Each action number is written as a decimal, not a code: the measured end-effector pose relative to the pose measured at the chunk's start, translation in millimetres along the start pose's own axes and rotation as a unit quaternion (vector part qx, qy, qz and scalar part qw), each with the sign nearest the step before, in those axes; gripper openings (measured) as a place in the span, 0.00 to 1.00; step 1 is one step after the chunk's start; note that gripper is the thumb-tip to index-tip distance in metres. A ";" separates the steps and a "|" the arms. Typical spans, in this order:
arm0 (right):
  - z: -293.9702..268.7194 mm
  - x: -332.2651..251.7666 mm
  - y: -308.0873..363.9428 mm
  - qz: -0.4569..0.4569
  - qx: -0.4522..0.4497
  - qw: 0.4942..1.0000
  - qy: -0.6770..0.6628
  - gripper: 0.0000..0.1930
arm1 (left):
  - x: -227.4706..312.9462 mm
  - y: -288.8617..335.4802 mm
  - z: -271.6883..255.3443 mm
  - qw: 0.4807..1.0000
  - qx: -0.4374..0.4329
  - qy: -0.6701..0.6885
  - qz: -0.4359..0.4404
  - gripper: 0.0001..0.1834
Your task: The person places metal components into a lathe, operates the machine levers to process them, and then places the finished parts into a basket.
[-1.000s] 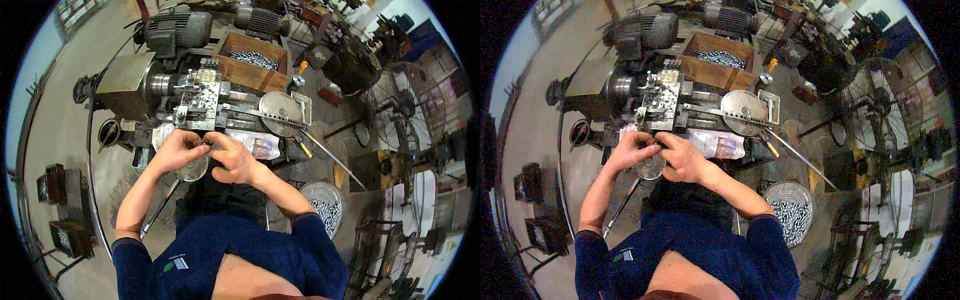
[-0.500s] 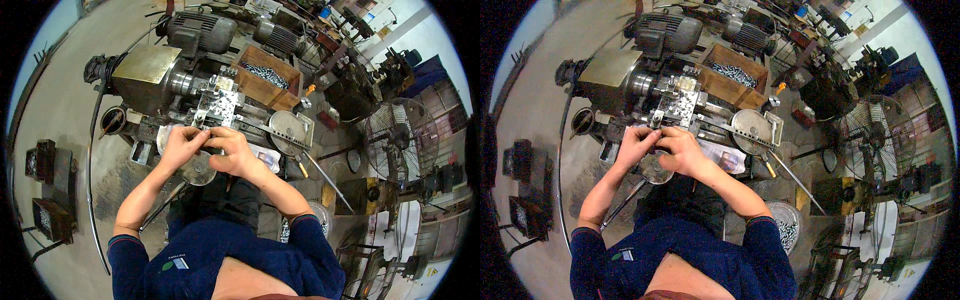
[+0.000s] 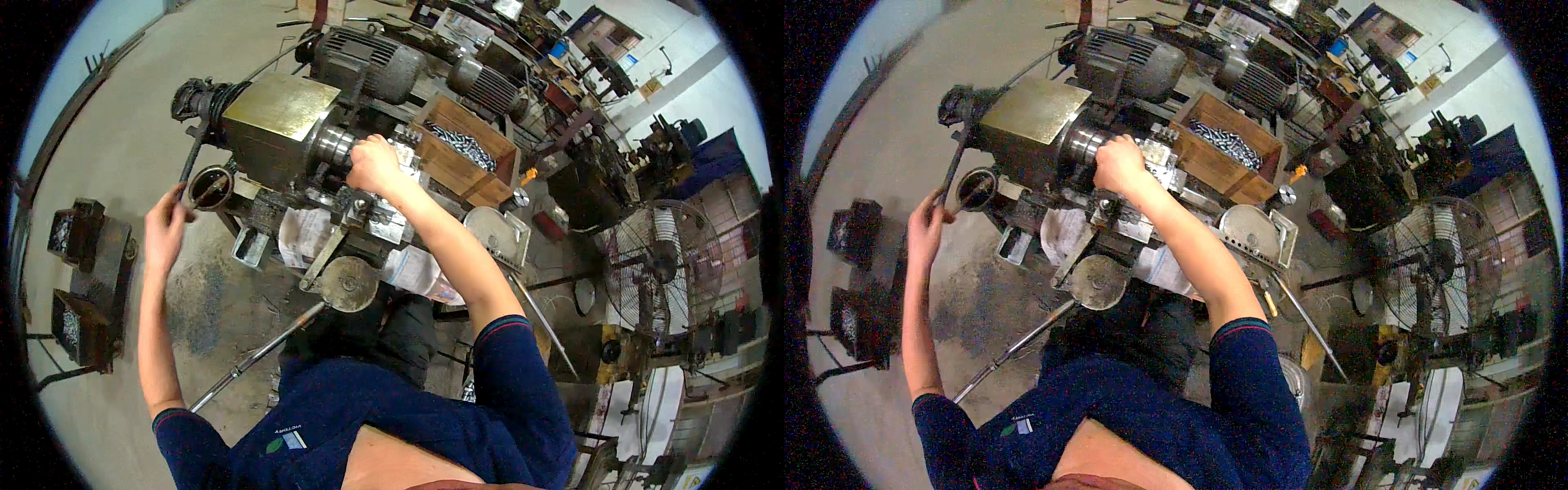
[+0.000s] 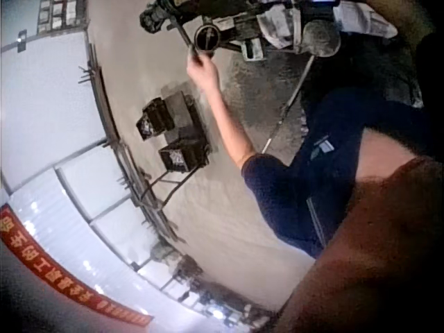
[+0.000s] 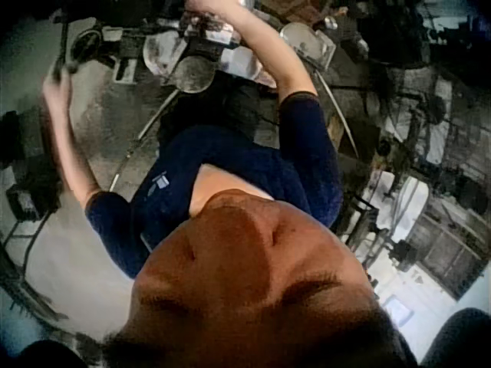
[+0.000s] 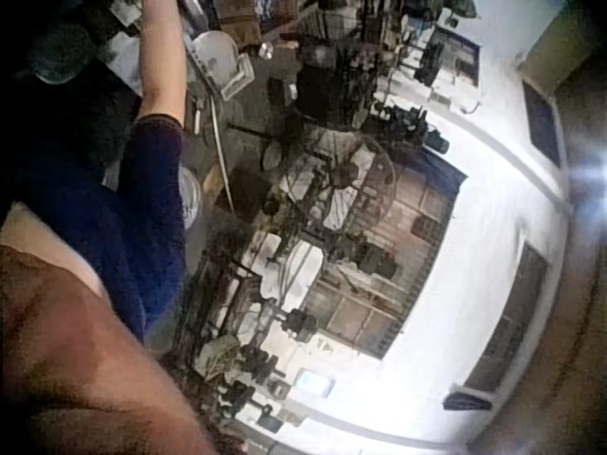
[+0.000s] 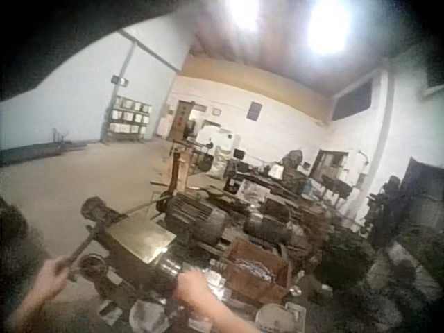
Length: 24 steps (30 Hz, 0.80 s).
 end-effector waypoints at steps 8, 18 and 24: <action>22.3 8.4 -5.8 0.018 0.038 0.998 -0.042 0.12 | -88.9 67.4 -65.7 0.966 -0.035 -0.221 -0.129 0.20; 15.7 5.2 -12.8 0.043 0.008 0.995 -0.085 0.14 | -116.3 60.0 -40.7 0.927 0.088 -0.353 -0.093 0.18; 25.8 10.2 -8.7 0.052 0.041 0.993 -0.095 0.13 | -141.8 19.6 -92.6 0.830 0.099 -0.542 -0.090 0.12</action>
Point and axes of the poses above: each hand's wrist, its own y-axis away from the middle knuckle, its own z-axis out of the palm, x = y × z, the point moved 2 cm from there along -y, towards the middle knuckle, and after that the axes turned 15 degrees about -z, right-handed, at the moved point
